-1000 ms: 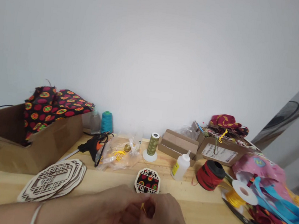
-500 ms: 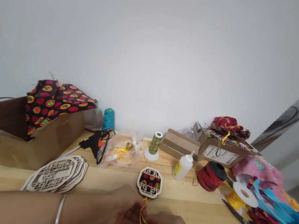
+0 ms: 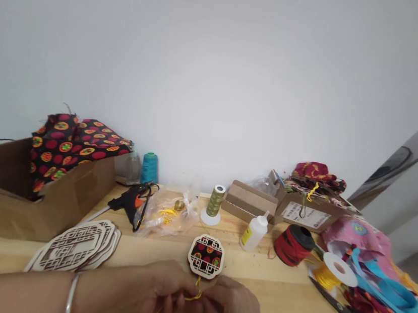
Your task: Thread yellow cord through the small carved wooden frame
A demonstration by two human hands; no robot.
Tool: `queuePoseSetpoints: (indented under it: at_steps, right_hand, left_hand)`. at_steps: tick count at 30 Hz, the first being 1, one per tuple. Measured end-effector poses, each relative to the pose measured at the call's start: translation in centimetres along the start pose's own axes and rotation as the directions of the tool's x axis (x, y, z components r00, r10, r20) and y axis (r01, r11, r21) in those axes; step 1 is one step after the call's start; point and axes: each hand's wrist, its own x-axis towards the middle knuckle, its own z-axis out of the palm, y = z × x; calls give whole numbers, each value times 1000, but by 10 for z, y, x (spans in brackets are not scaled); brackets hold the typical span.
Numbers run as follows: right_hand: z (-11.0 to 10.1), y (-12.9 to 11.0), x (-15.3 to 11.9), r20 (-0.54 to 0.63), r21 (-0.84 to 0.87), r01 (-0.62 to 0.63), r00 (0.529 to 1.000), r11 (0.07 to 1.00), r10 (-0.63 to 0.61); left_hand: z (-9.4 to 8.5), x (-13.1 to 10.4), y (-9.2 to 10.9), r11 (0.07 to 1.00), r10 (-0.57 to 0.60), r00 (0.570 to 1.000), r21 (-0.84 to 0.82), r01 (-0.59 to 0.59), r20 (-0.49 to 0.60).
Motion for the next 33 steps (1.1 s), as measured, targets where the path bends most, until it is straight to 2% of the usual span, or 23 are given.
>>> queuePoseSetpoints:
  at_steps: [2,4,7,10,14,19,26,31,33]
  right_hand:
    - [1,1,4,16,11,7,1000,1000,-7]
    - [2,2,8,29,-18,7,1000,1000,-6]
    - [6,3,12,19,-68,10,1000,998,-9]
    - [8,3,14,-17,-44,2,1000,999,-3]
    - [8,4,12,-44,81,-1,999,997,5]
    - [8,3,10,-56,127,89,995,988,-83]
    - [20,4,18,-120,64,74,991,995,-66]
    - [23,7,20,-200,64,39,979,997,-25]
    - [24,7,20,-240,65,67,970,996,-49]
  left_hand:
    - [0,0,-1,992,-110,994,-59,109,-27]
    - [1,-1,-2,985,-139,988,-116,130,-74]
    - [1,-5,-4,988,-64,989,-145,44,-135]
    - [-3,-10,-7,986,-16,986,-168,-13,-167]
    - [-8,-12,-12,982,-23,989,-190,-5,-145]
    - [-11,-10,-15,974,10,994,-226,-35,-111]
    - [-8,-10,-18,990,115,986,-64,-123,-120]
    - [-3,-9,-19,991,115,949,100,-89,-292]
    - [-2,-8,-20,986,129,928,143,-83,-349]
